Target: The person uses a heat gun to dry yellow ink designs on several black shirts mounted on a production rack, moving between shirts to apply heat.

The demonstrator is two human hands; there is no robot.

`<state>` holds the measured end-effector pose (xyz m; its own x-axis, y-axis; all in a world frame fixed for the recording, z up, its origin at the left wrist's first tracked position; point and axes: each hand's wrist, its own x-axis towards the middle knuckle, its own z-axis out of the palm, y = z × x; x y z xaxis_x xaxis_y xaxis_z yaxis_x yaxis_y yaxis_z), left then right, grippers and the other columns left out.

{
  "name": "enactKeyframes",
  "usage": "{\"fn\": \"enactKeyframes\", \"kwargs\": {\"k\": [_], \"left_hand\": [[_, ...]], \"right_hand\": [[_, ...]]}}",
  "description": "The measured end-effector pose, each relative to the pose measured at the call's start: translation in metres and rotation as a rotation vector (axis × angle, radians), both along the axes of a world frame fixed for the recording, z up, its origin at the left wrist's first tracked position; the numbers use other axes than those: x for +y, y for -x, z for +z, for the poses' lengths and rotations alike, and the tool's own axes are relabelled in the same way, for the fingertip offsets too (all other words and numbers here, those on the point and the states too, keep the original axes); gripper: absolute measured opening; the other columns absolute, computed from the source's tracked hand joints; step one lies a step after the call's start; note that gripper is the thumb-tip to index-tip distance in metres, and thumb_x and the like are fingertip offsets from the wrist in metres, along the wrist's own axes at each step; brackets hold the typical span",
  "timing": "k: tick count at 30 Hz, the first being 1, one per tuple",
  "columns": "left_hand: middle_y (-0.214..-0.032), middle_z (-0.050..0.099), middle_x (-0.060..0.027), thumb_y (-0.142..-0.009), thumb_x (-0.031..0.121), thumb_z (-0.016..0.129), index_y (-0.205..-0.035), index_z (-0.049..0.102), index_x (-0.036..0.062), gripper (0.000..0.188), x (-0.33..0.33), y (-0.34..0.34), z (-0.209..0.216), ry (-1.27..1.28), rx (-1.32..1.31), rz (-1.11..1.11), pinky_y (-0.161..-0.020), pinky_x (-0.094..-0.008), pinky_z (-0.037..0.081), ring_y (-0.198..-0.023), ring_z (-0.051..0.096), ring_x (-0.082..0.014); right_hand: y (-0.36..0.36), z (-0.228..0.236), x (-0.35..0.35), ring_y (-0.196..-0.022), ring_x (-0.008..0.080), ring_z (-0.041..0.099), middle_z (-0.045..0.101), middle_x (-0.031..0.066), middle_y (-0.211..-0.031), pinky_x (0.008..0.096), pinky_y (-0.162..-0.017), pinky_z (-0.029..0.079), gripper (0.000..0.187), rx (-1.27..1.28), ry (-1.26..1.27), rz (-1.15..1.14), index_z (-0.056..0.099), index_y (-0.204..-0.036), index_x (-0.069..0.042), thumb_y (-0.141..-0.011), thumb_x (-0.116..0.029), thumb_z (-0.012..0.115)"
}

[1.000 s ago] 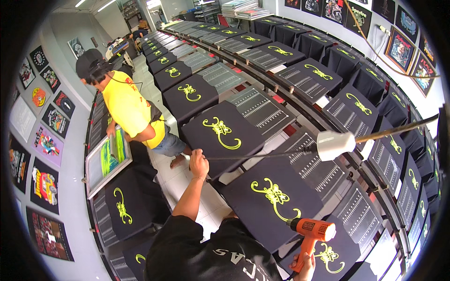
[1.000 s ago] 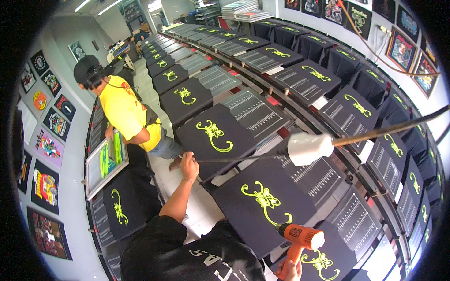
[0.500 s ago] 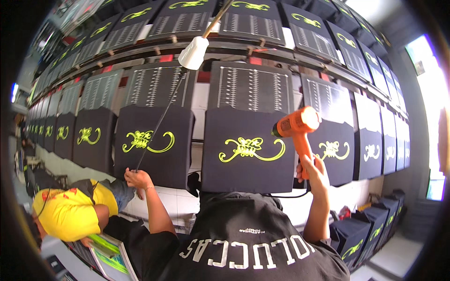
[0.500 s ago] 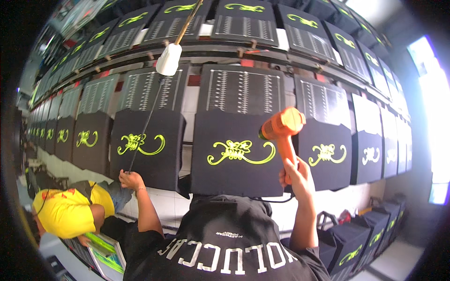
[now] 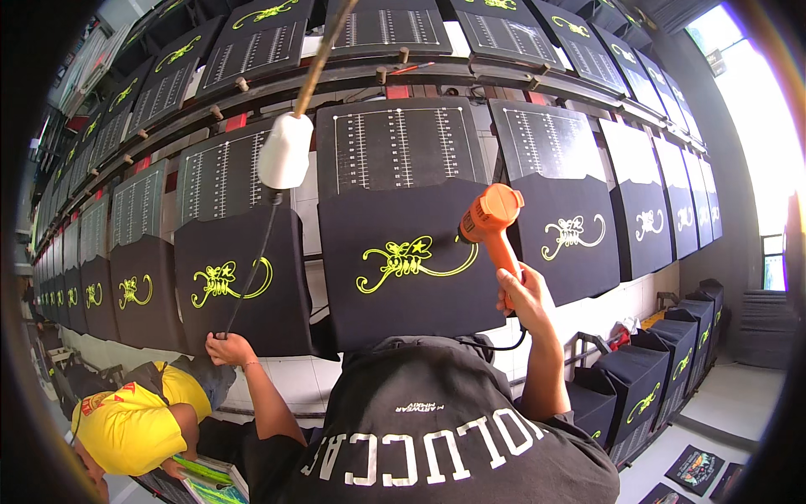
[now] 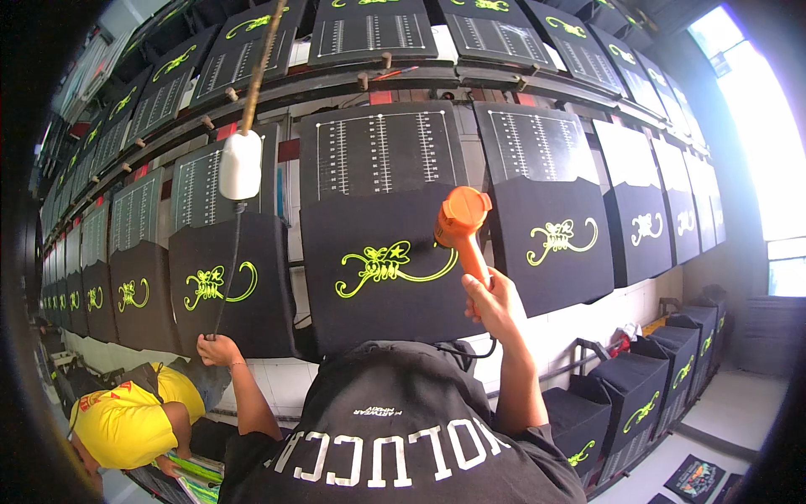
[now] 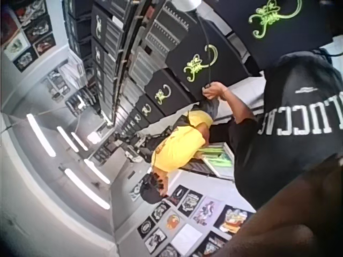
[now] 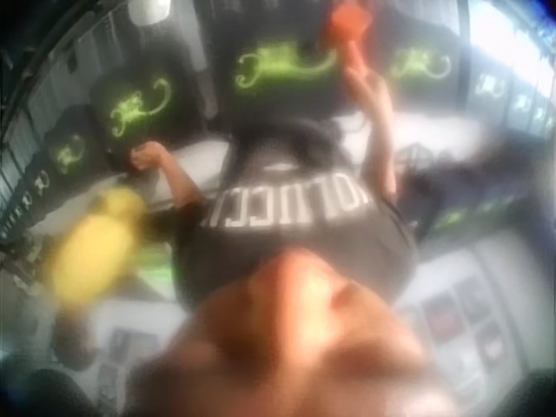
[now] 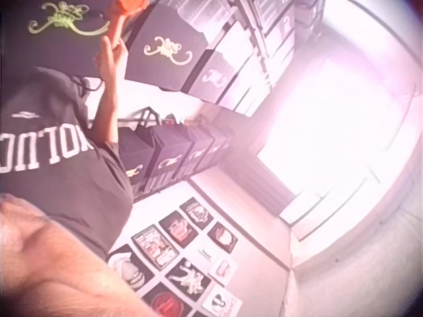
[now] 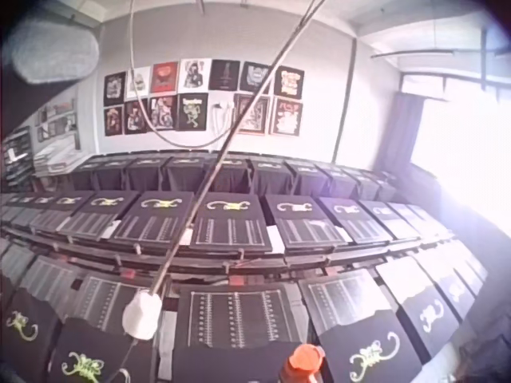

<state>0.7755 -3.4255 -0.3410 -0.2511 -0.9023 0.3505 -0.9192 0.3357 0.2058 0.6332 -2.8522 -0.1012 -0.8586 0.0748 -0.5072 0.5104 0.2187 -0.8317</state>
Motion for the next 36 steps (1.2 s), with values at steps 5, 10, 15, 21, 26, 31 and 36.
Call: {"fn": "enactKeyframes", "kwargs": {"k": [5, 10, 15, 21, 26, 31, 36], "left_hand": [[-0.132, 0.058, -0.0153, -0.098, 0.018, 0.050, -0.124, 0.060, 0.0049, 0.031, -0.001, 0.000, -0.003, 0.001, 0.000, 0.003, -0.107, -0.0477, 0.033, -0.125, 0.049, -0.0335], [-0.139, 0.053, -0.0164, -0.099, 0.019, 0.048, -0.129, 0.059, 0.0069, 0.034, -0.006, -0.002, -0.008, -0.075, 0.022, 0.026, -0.108, -0.0510, 0.033, -0.129, 0.044, -0.0396], [-0.136, 0.056, -0.0154, -0.099, 0.021, 0.048, -0.127, 0.060, 0.0054, 0.034, -0.003, 0.000, -0.004, -0.040, -0.011, 0.025, -0.108, -0.0490, 0.034, -0.126, 0.047, -0.0375], [-0.131, 0.059, -0.0142, -0.098, 0.018, 0.052, -0.121, 0.062, 0.0056, 0.029, 0.002, 0.004, -0.002, 0.000, 0.000, 0.021, -0.107, -0.0479, 0.035, -0.123, 0.050, -0.0356], [-0.132, 0.058, -0.0141, -0.097, 0.017, 0.053, -0.122, 0.062, 0.0066, 0.028, 0.001, 0.004, -0.002, -0.012, 0.001, 0.039, -0.105, -0.0489, 0.037, -0.123, 0.049, -0.0372], [-0.132, 0.058, -0.0141, -0.097, 0.015, 0.055, -0.123, 0.062, 0.0070, 0.028, 0.010, 0.010, 0.007, -0.062, 0.022, 0.069, -0.105, -0.0497, 0.037, -0.123, 0.047, -0.0388], [-0.129, 0.060, -0.0141, -0.097, 0.018, 0.054, -0.121, 0.062, 0.0057, 0.028, -0.002, 0.005, -0.004, -0.003, -0.009, 0.052, -0.104, -0.0478, 0.037, -0.122, 0.050, -0.0350]], "right_hand": [[0.002, 0.004, -0.003, -0.056, 0.0066, 0.059, 0.057, -0.0011, -0.068, 0.0218, -0.050, 0.047, 0.033, 0.001, -0.017, 0.023, 0.059, -0.098, -0.003, -0.096, -0.035, 0.067], [0.004, 0.005, 0.003, -0.058, 0.0073, 0.059, 0.058, -0.0007, -0.069, 0.0222, -0.052, 0.048, 0.034, -0.045, 0.011, 0.043, 0.059, -0.103, -0.001, -0.096, -0.034, 0.067], [0.008, -0.001, 0.006, -0.058, 0.0073, 0.059, 0.058, -0.0005, -0.070, 0.0222, -0.051, 0.047, 0.033, -0.043, 0.033, 0.015, 0.060, -0.103, -0.002, -0.097, -0.033, 0.066], [0.011, 0.000, 0.006, -0.057, 0.0069, 0.058, 0.057, -0.0008, -0.069, 0.0221, -0.051, 0.047, 0.032, -0.009, 0.010, 0.009, 0.058, -0.097, -0.003, -0.097, -0.034, 0.066], [0.007, -0.005, 0.014, -0.054, 0.0065, 0.058, 0.057, -0.0013, -0.068, 0.0210, -0.048, 0.046, 0.033, 0.006, 0.028, -0.033, 0.059, -0.095, -0.004, -0.096, -0.037, 0.067], [0.000, -0.006, 0.014, -0.052, 0.0065, 0.058, 0.057, -0.0008, -0.067, 0.0198, -0.045, 0.045, 0.031, 0.023, -0.010, -0.031, 0.059, -0.100, -0.003, -0.096, -0.033, 0.065], [-0.008, -0.006, 0.014, -0.051, 0.0067, 0.057, 0.058, -0.0003, -0.066, 0.0198, -0.043, 0.043, 0.030, 0.032, -0.022, -0.013, 0.059, -0.102, -0.002, -0.097, -0.031, 0.064]]}}
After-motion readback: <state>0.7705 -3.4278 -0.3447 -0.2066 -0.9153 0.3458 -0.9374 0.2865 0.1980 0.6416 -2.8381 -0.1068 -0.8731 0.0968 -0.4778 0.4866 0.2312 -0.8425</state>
